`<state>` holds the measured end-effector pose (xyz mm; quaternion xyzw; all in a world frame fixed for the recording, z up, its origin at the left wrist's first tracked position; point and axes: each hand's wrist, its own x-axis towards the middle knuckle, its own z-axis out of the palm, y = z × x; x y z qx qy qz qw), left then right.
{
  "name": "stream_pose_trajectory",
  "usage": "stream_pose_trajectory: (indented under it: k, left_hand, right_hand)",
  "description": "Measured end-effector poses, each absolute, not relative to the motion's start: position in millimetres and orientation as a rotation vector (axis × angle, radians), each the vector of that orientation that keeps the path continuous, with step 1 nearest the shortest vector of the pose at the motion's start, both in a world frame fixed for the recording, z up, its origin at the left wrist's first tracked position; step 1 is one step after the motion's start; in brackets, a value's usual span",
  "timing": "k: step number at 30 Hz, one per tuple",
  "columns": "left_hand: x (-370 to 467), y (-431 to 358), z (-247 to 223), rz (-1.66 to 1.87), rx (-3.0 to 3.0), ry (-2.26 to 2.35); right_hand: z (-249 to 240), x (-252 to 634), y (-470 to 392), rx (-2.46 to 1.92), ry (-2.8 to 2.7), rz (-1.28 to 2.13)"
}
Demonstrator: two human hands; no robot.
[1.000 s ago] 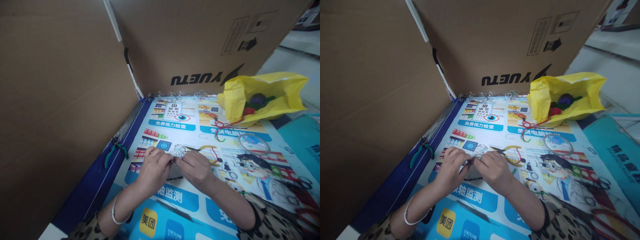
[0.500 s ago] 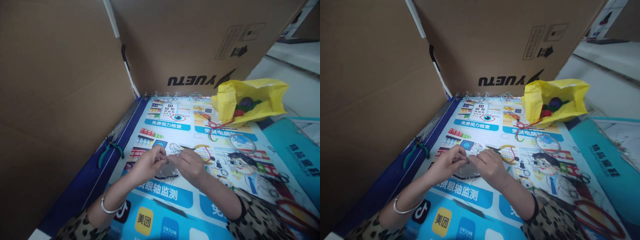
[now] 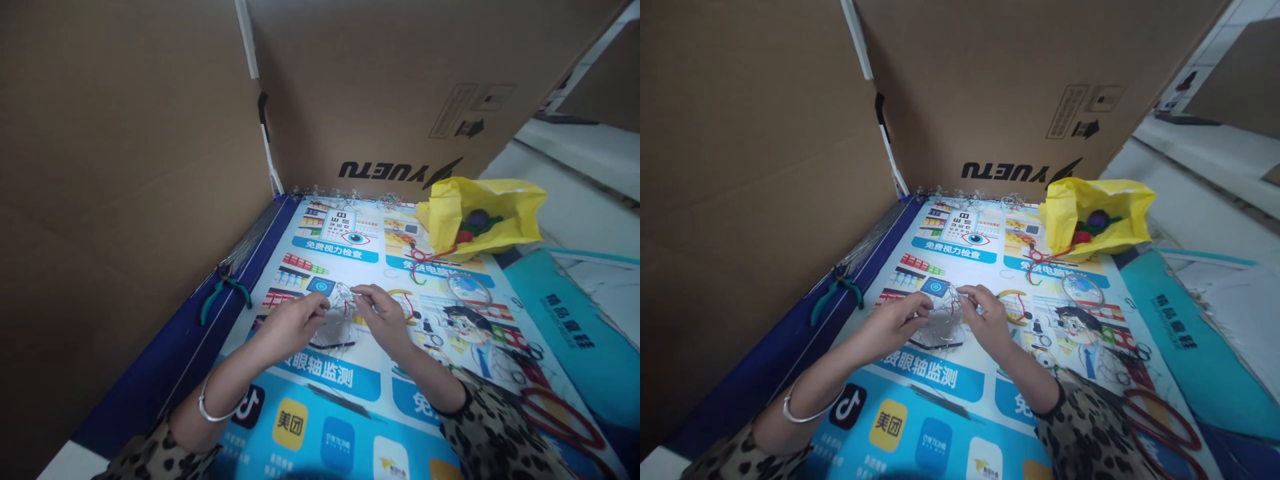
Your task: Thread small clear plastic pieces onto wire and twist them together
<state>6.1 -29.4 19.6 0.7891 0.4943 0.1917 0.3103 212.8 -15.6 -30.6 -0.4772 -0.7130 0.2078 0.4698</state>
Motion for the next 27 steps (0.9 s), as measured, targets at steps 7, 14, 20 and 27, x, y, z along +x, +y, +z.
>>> stream_pose_trajectory:
  k: [7, 14, 20, 27]
  left_hand:
    - [6.5, -22.6, 15.6, 0.667, 1.443, 1.045]
    - [3.7, -22.8, 19.3, 0.683, 1.109, 0.926]
    - [3.9, -25.6, 22.4, 0.789, 1.318, 1.059]
    - [12.4, -31.6, 8.0, 0.952, 2.057, 1.359]
  right_hand:
    - [-35.9, 213.2, -14.4, -1.177, -1.738, 0.448]
    - [-42.7, 209.2, -14.5, -1.265, -1.755, 0.224]
    - [-44.4, 206.9, -18.4, -1.398, -1.679, 0.262]
    - [-47.0, 203.9, -22.4, -1.367, -1.688, 0.275]
